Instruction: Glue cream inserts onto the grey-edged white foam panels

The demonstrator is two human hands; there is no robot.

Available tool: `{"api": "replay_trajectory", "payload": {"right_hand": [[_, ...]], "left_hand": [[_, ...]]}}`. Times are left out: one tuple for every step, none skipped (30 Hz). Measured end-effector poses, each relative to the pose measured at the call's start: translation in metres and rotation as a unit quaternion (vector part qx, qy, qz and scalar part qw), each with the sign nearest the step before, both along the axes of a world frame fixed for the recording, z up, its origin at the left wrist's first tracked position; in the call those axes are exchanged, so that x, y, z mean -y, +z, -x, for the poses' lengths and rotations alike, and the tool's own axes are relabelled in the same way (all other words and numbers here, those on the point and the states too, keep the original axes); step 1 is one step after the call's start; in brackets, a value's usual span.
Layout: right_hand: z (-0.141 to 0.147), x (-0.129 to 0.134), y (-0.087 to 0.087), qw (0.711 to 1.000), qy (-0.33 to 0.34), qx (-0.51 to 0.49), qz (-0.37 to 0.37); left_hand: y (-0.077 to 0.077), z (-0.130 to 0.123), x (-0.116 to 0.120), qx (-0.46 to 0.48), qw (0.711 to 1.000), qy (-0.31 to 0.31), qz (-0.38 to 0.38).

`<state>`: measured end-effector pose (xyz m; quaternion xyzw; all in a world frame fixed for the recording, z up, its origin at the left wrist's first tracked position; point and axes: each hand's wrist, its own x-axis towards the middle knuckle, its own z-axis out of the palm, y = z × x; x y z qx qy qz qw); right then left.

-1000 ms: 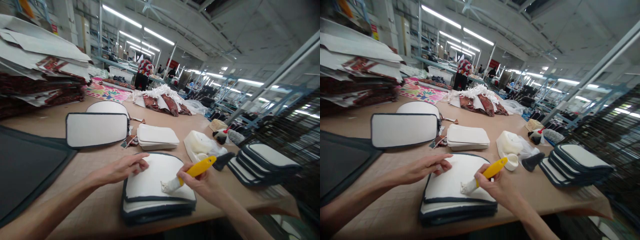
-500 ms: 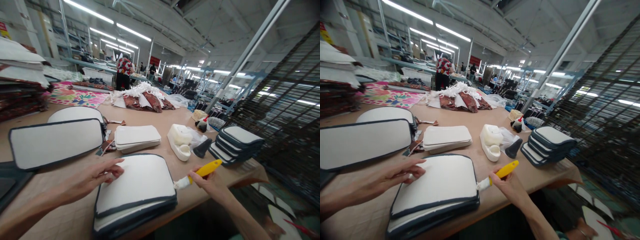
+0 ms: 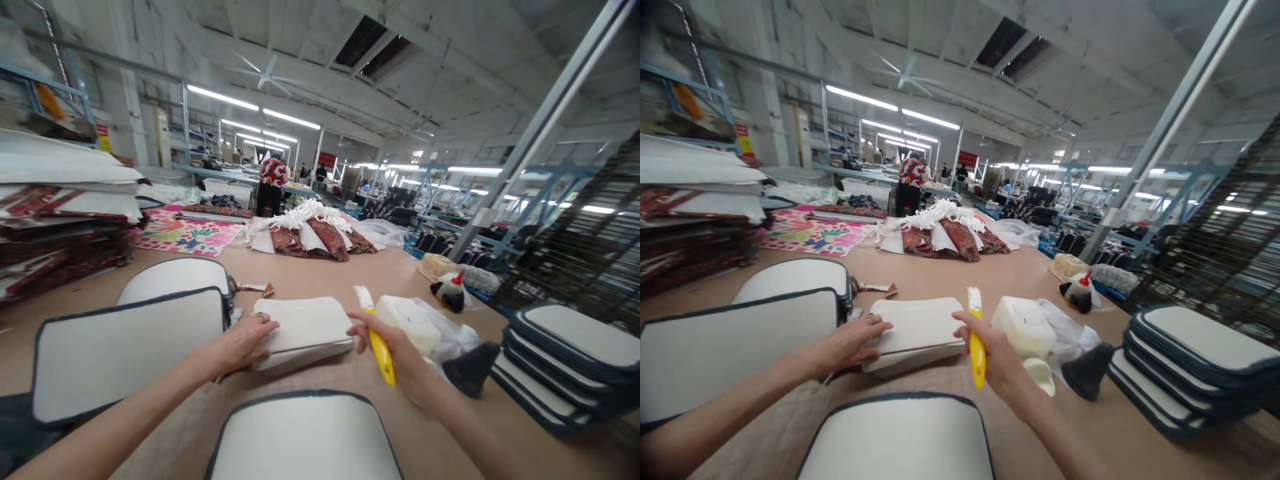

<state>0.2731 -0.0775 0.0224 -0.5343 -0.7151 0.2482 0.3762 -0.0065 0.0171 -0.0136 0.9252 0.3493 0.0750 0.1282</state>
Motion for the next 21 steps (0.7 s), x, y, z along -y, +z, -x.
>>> {"api": "replay_trajectory", "payload": {"right_hand": [[-0.001,-0.011,-0.007,0.997,0.011,0.071,-0.016],[-0.001,-0.021,-0.013,0.991,0.017,0.133,-0.026],[-0.002,-0.03,-0.019,0.983,0.023,0.178,-0.032],[-0.001,-0.038,-0.023,0.977,0.029,0.207,-0.035],[0.0,-0.045,-0.027,0.973,0.036,0.223,-0.037],[0.001,-0.051,-0.03,0.97,0.042,0.236,-0.039],[0.002,-0.057,-0.032,0.966,0.048,0.251,-0.044],[0.002,-0.061,-0.034,0.961,0.052,0.267,-0.051],[0.002,-0.066,-0.035,0.956,0.053,0.281,-0.058],[0.001,-0.071,-0.036,0.952,0.05,0.294,-0.066],[-0.001,-0.076,-0.038,0.949,0.043,0.303,-0.072],[-0.004,-0.08,-0.038,0.947,0.032,0.309,-0.077],[-0.007,-0.084,-0.038,0.947,0.019,0.311,-0.08],[-0.009,-0.087,-0.036,0.947,0.006,0.309,-0.082],[-0.011,-0.088,-0.033,0.949,-0.006,0.304,-0.085],[-0.012,-0.087,-0.028,0.951,-0.017,0.294,-0.088],[-0.012,-0.083,-0.021,0.954,-0.026,0.284,-0.092],[-0.011,-0.078,-0.012,0.959,-0.03,0.267,-0.095],[-0.009,-0.07,-0.002,0.965,-0.029,0.24,-0.098],[-0.006,-0.06,0.008,0.973,-0.024,0.207,-0.099],[-0.003,-0.05,0.018,0.98,-0.019,0.171,-0.098]], "left_hand": [[-0.001,0.002,-0.003,-0.004,1.0,-0.011,0.002],[-0.001,0.003,-0.006,-0.008,1.0,-0.02,0.004],[0.0,0.003,-0.008,-0.011,1.0,-0.029,0.006],[0.001,0.004,-0.009,-0.014,0.999,-0.035,0.007],[0.002,0.003,-0.01,-0.016,0.999,-0.039,0.007],[0.003,0.003,-0.009,-0.017,0.999,-0.041,0.006],[0.004,0.002,-0.008,-0.017,0.999,-0.042,0.004],[0.004,0.002,-0.006,-0.019,0.999,-0.043,0.0],[0.004,0.002,-0.003,-0.011,0.999,-0.043,-0.001],[0.002,0.002,-0.001,0.008,0.999,-0.04,-0.001],[0.0,0.003,0.0,0.036,0.999,-0.034,0.002],[-0.003,0.004,-0.001,0.067,0.997,-0.022,0.006],[-0.005,0.005,-0.004,0.101,0.995,-0.006,0.01],[-0.006,0.006,-0.007,0.133,0.991,0.016,0.012],[-0.005,0.008,-0.012,0.161,0.986,0.039,0.012],[-0.002,0.011,-0.017,0.183,0.981,0.062,0.01],[0.004,0.013,-0.021,0.21,0.974,0.084,0.01],[0.014,0.016,-0.023,0.239,0.965,0.104,0.012],[0.027,0.019,-0.024,0.268,0.956,0.118,0.015],[0.042,0.023,-0.022,0.295,0.947,0.127,0.02],[0.059,0.026,-0.018,0.321,0.938,0.13,0.027]]}}
